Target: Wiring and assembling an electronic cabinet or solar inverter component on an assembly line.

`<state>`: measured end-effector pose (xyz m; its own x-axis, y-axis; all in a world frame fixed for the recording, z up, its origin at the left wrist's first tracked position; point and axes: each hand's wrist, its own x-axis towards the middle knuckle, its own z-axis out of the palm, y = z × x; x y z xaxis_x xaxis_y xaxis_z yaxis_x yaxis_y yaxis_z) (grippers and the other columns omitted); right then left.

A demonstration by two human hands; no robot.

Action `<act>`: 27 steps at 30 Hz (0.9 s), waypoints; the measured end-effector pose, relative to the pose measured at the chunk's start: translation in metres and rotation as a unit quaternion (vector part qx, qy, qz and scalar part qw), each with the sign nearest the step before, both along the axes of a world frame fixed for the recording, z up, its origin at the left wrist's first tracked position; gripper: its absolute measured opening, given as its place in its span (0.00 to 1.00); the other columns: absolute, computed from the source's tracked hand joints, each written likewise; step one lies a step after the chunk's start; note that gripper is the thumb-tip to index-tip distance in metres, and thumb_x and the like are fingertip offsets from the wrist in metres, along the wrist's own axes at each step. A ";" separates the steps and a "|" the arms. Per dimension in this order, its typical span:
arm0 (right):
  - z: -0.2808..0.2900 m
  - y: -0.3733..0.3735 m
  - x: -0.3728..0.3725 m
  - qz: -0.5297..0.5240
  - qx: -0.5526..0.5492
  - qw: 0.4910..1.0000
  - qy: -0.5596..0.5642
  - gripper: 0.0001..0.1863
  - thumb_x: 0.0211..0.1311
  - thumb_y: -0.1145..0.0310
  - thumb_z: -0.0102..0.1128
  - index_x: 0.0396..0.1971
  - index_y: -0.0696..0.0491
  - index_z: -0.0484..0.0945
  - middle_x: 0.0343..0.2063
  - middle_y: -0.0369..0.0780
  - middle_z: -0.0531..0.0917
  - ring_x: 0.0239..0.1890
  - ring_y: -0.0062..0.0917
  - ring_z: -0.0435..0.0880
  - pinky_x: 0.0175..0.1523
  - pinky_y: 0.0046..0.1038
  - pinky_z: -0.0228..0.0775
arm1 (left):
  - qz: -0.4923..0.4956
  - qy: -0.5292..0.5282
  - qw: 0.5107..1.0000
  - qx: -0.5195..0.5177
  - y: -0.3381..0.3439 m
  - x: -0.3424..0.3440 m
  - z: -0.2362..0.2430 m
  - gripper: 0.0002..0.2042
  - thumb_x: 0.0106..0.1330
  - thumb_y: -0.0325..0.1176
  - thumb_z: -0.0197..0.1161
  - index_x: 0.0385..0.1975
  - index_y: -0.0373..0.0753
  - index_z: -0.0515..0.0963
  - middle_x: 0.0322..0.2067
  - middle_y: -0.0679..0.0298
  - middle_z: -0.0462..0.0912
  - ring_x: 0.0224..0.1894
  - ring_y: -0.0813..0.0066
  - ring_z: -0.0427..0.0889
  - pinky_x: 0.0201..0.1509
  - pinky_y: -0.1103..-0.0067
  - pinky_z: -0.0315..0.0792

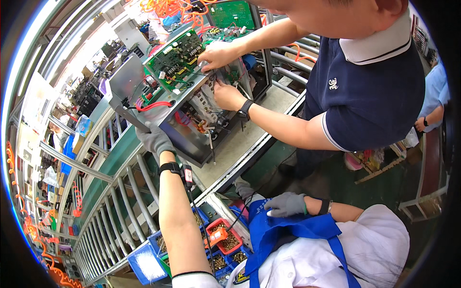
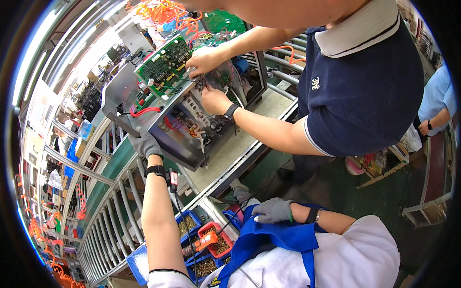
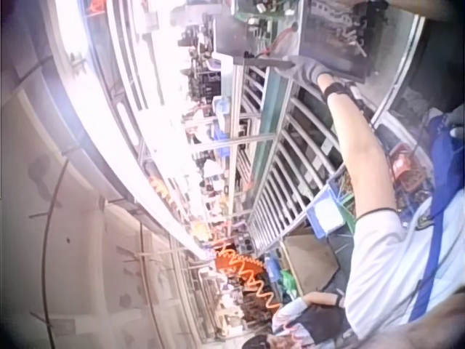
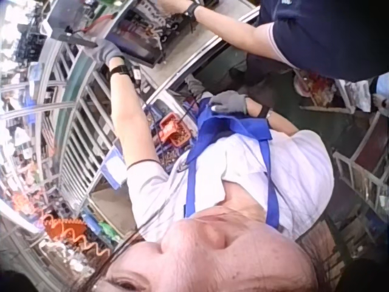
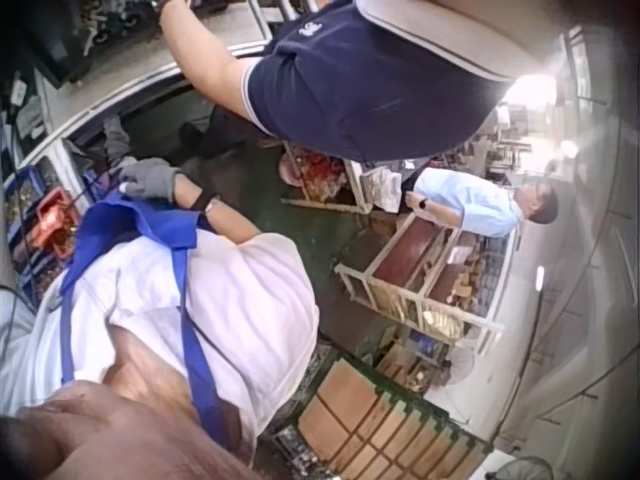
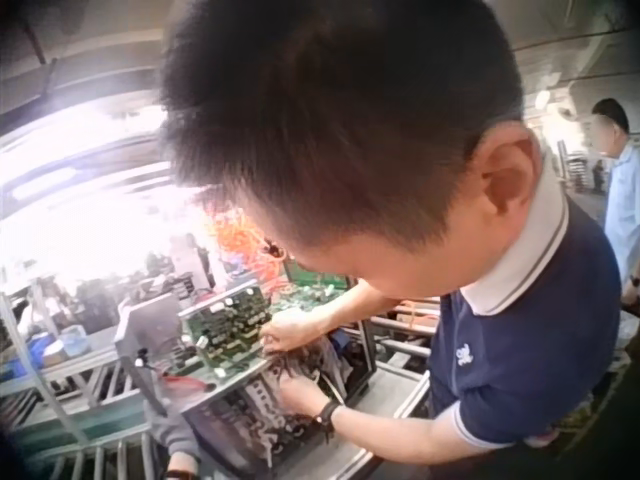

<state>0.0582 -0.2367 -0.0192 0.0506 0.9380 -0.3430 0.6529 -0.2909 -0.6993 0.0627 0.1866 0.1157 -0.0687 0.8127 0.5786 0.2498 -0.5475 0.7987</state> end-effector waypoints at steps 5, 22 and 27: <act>0.005 0.002 0.005 0.014 -0.030 0.999 0.004 0.25 0.64 0.46 0.48 0.51 0.48 0.74 0.41 0.46 0.81 0.44 0.41 0.80 0.49 0.38 0.70 | 0.004 0.000 1.000 -0.023 -0.007 0.001 0.003 0.20 0.64 0.35 0.54 0.55 0.34 0.70 0.47 0.53 0.78 0.46 0.60 0.78 0.54 0.73 0.68; 0.003 0.000 0.000 0.005 -0.005 1.000 -0.009 0.24 0.63 0.47 0.47 0.48 0.49 0.76 0.41 0.48 0.81 0.46 0.43 0.79 0.51 0.43 0.66 | -0.004 -0.032 0.999 0.022 -0.006 -0.002 0.003 0.21 0.64 0.38 0.57 0.54 0.34 0.70 0.46 0.51 0.79 0.46 0.59 0.80 0.52 0.72 0.70; 0.008 -0.002 -0.003 0.015 -0.020 0.999 -0.046 0.25 0.63 0.47 0.47 0.49 0.50 0.76 0.41 0.48 0.81 0.46 0.43 0.79 0.52 0.41 0.67 | 0.019 -0.027 0.999 0.011 -0.008 0.004 0.004 0.21 0.63 0.38 0.59 0.54 0.35 0.71 0.46 0.52 0.80 0.46 0.57 0.81 0.52 0.71 0.72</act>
<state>0.0556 -0.2390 -0.0107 0.0560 0.9253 -0.3751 0.7229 -0.2967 -0.6240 0.0664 0.1782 0.1200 -0.1305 0.7961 0.5910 0.2272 -0.5562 0.7994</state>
